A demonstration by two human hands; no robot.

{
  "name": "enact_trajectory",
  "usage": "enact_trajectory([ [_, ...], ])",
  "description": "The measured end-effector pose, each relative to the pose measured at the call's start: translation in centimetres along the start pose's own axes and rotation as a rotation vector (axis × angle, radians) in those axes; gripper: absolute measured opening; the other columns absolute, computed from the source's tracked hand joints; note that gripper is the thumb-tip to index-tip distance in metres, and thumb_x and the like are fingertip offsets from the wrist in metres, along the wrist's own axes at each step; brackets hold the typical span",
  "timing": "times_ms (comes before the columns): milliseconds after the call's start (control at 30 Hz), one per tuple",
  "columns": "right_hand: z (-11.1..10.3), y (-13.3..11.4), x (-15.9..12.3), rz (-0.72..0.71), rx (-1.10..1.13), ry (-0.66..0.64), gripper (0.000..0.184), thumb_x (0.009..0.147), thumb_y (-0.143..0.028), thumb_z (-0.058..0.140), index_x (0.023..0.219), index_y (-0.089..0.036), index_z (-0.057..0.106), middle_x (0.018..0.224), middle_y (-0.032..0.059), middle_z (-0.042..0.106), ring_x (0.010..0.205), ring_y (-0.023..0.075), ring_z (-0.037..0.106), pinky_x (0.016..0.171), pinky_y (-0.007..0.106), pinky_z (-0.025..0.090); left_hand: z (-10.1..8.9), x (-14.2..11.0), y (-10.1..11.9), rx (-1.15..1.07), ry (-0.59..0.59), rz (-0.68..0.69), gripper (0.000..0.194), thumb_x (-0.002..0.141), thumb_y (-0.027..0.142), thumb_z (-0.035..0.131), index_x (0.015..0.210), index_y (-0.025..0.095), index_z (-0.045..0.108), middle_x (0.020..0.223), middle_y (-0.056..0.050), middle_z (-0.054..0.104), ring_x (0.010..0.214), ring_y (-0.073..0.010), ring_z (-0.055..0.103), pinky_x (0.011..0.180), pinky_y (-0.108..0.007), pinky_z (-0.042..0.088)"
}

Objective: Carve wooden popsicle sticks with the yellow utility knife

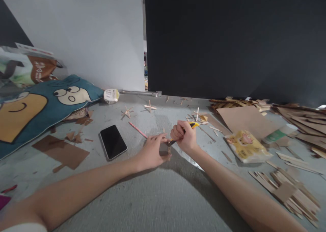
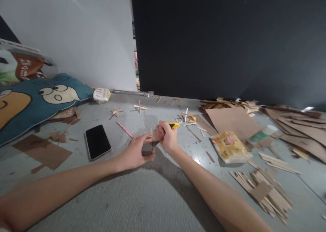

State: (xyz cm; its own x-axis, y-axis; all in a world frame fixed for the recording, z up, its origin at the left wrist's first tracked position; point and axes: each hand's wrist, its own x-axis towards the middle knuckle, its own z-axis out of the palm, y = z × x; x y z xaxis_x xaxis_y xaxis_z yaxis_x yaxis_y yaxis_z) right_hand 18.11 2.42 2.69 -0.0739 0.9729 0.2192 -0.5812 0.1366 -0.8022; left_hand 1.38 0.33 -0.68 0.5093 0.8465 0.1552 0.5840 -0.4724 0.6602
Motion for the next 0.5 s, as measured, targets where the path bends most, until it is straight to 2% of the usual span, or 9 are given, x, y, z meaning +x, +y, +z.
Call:
enact_trajectory([
  [267,-0.12,0.19,-0.10,-0.002,-0.013,-0.003,0.054,0.077,-0.037,0.070,0.042,-0.025,0.031,0.037,-0.0085,0.024,0.036,0.0070,0.019,0.039,0.025,0.020,0.07,0.02,0.09,-0.022,0.007,0.011,0.076,0.078,0.030,0.083,0.145,0.026,0.048,0.137,-0.013,0.072,0.141,-0.0375,0.054,0.117,-0.062,0.036],
  [500,-0.17,0.28,-0.07,-0.011,-0.040,-0.003,0.054,0.077,-0.037,0.070,0.042,-0.025,0.031,0.037,-0.0085,0.024,0.036,0.0068,0.019,0.040,0.026,0.020,-0.07,-0.05,0.20,0.001,-0.012,0.014,0.077,0.080,0.032,0.081,0.148,0.023,0.045,0.138,-0.014,0.071,0.143,-0.0379,0.052,0.118,-0.062,0.036],
])
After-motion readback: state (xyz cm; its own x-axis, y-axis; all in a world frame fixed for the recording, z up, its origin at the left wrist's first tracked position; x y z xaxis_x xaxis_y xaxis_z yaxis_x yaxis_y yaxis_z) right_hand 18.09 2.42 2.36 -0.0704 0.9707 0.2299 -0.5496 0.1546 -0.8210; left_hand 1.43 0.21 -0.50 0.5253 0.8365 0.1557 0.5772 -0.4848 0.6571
